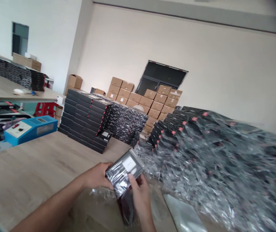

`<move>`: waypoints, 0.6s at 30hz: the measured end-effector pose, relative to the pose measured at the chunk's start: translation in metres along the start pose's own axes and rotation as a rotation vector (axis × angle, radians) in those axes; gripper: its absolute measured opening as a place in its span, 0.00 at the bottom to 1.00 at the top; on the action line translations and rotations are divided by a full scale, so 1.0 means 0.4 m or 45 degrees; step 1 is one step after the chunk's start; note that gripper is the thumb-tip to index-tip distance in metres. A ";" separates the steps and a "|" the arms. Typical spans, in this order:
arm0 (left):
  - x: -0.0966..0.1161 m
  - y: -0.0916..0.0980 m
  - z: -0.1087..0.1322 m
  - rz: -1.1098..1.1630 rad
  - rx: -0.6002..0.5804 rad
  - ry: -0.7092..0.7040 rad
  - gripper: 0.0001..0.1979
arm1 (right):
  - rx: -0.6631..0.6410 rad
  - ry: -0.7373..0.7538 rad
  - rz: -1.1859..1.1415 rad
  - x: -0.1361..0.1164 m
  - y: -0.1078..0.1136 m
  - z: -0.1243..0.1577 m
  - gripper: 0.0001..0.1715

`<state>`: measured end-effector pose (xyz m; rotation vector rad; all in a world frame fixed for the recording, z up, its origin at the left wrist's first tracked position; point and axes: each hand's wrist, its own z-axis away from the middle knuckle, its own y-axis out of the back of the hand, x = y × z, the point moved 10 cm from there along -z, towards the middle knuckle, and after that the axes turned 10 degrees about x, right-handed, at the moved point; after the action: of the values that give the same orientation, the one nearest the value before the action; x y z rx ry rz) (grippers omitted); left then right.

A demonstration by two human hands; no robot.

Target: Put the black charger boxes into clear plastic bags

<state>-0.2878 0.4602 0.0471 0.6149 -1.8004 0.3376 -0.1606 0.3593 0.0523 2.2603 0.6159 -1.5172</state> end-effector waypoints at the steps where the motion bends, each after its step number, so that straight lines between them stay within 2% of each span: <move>1: 0.006 0.017 -0.003 -0.022 0.076 -0.018 0.28 | -0.095 0.085 0.130 -0.008 -0.014 0.008 0.23; 3: 0.025 0.054 -0.012 -0.026 0.250 -0.060 0.25 | -0.222 0.281 0.374 -0.018 -0.033 0.025 0.21; 4: 0.036 0.072 -0.021 -0.030 0.340 -0.075 0.24 | -0.225 0.383 0.481 -0.022 -0.033 0.030 0.19; 7: 0.086 0.102 -0.079 -0.146 0.519 -0.118 0.19 | -0.060 0.600 0.746 -0.024 -0.011 0.026 0.16; 9: 0.128 0.100 -0.156 -0.312 0.561 -0.130 0.17 | 0.022 0.668 0.868 -0.016 -0.005 0.021 0.16; 12: 0.158 0.077 -0.310 -0.550 0.569 0.003 0.18 | 0.010 0.739 0.980 0.001 -0.019 0.024 0.14; 15: 0.162 0.014 -0.456 -0.671 0.487 0.080 0.23 | -0.016 0.782 1.024 0.013 -0.032 0.032 0.15; 18: 0.139 -0.054 -0.544 -0.827 0.389 0.132 0.24 | -0.020 0.813 1.052 0.020 -0.039 0.039 0.14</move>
<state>-0.1143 0.5418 0.1661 1.3246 -1.3652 0.1914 -0.1784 0.3657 0.0383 2.4892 -0.1835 -0.3983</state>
